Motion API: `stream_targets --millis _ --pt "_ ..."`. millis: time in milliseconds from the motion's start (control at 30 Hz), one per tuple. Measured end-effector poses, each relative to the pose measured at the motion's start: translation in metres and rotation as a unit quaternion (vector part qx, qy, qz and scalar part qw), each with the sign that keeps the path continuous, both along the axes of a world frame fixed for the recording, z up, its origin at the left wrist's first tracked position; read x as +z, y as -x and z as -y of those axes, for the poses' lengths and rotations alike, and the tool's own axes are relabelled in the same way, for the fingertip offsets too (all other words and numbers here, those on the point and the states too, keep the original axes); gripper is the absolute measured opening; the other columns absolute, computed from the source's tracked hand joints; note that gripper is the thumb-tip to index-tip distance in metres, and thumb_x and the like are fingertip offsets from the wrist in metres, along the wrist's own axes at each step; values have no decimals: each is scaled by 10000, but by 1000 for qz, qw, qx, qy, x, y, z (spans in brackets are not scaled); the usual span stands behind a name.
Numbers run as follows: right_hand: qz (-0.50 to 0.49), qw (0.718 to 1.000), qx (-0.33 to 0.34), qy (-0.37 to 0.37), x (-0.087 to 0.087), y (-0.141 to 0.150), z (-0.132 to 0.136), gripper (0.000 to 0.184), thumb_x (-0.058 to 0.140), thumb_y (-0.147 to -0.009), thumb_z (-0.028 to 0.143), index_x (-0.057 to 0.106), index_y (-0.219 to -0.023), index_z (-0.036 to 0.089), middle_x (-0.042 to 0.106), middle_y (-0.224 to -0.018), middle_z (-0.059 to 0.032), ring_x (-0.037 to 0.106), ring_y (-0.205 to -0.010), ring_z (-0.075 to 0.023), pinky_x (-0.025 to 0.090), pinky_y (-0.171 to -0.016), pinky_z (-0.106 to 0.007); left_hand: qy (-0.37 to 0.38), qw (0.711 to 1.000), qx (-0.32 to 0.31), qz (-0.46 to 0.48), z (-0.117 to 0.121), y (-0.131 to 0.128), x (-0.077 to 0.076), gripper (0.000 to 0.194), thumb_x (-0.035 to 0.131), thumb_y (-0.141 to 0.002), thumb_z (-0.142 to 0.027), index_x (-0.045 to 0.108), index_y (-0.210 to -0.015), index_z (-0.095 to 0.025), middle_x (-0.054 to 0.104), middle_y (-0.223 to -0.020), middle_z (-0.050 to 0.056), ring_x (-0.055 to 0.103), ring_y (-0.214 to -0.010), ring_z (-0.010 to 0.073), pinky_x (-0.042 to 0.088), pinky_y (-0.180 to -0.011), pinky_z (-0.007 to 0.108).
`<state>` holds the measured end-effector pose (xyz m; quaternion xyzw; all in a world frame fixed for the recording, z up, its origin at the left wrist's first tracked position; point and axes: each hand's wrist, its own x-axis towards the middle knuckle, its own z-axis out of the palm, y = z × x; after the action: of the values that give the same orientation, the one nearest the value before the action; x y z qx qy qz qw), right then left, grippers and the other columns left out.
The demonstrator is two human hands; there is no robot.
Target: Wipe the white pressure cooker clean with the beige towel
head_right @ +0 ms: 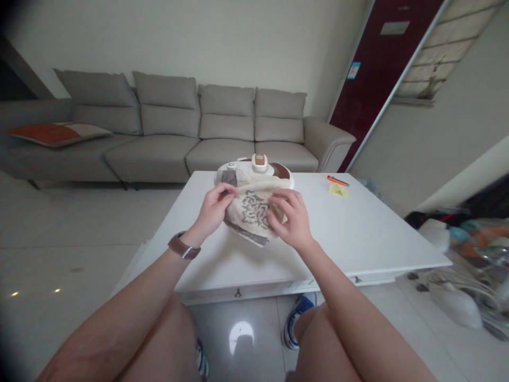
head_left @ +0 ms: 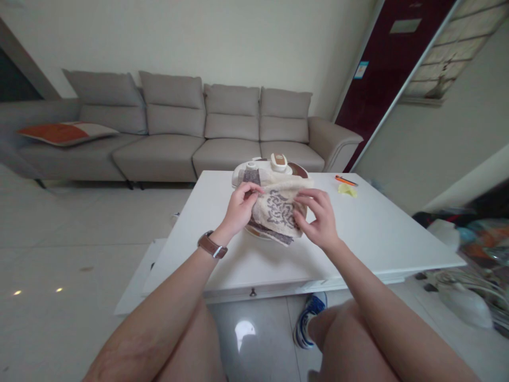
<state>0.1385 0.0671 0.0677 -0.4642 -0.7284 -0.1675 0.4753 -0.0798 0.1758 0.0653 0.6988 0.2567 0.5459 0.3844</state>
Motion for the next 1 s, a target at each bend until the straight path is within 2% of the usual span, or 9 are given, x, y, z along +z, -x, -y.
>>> stream_targets --millis 100,200,267,400,500,667,767,833,1000 --pt "42 999 21 26 -2 6 0 251 657 -947 305 684 -1195 284 698 -1271 -90 601 -1253 -311 473 -1051 -531 44 998 -1 51 -4 -2 -5 101 596 -839 -139 666 -860 -208 672 -927 24 620 -930 196 493 -894 318" --pt "44 998 7 44 -5 8 0 266 620 -976 320 683 -1232 281 693 -1314 -91 587 -1299 -315 441 -1057 -527 105 987 -14 120 -10 -3 -9 123 608 -817 -124 630 -896 -215 665 -942 23 622 -888 177 517 -847 303" --pt "43 997 -2 58 -5 8 0 273 601 -989 333 685 -1244 281 690 -1330 -91 585 -1309 -315 423 -1060 -524 109 985 -8 132 -13 -2 -9 157 604 -809 -101 620 -917 -215 661 -957 26 627 -893 173 527 -850 307" --pt "60 995 -5 74 -5 8 0 288 576 -997 320 682 -1263 281 687 -1347 -87 573 -1331 -313 401 -1063 -515 -39 997 64 17 -12 5 -5 178 535 -881 -75 654 -897 -205 630 -992 50 622 -967 195 526 -885 340" --pt "75 993 -16 86 -5 9 -1 293 575 -998 317 682 -1269 283 679 -1367 -86 565 -1341 -314 393 -1054 -510 -146 980 97 -90 -10 10 -3 250 474 -951 -82 685 -900 -206 585 -1032 73 608 -975 204 531 -868 354" --pt "83 991 -40 101 -4 10 1 285 596 -998 334 684 -1264 283 674 -1384 -87 566 -1340 -312 385 -1030 -505 -189 962 136 -141 -3 11 -2 254 475 -953 -81 691 -908 -207 574 -1085 82 610 -944 195 530 -852 347" --pt "82 990 -46 109 -4 10 2 295 608 -988 324 682 -1271 285 669 -1396 -85 563 -1344 -313 385 -1023 -503 -156 968 156 -122 0 10 0 152 561 -931 -133 683 -975 -212 613 -1046 67 609 -906 192 510 -838 339" --pt "83 989 -48 112 -4 10 2 299 611 -984 314 681 -1273 285 666 -1402 -86 560 -1347 -314 386 -1014 -502 -93 981 143 -93 -2 9 2 99 633 -916 -216 672 -1007 -210 645 -965 44 609 -858 186 499 -805 325" --pt "81 990 -39 104 -5 10 1 295 616 -978 286 675 -1266 275 671 -1392 -88 561 -1347 -308 389 -1001 -495 55 995 81 -24 -16 5 6 161 672 -882 -349 689 -829 -197 671 -787 17 606 -785 182 478 -755 311"
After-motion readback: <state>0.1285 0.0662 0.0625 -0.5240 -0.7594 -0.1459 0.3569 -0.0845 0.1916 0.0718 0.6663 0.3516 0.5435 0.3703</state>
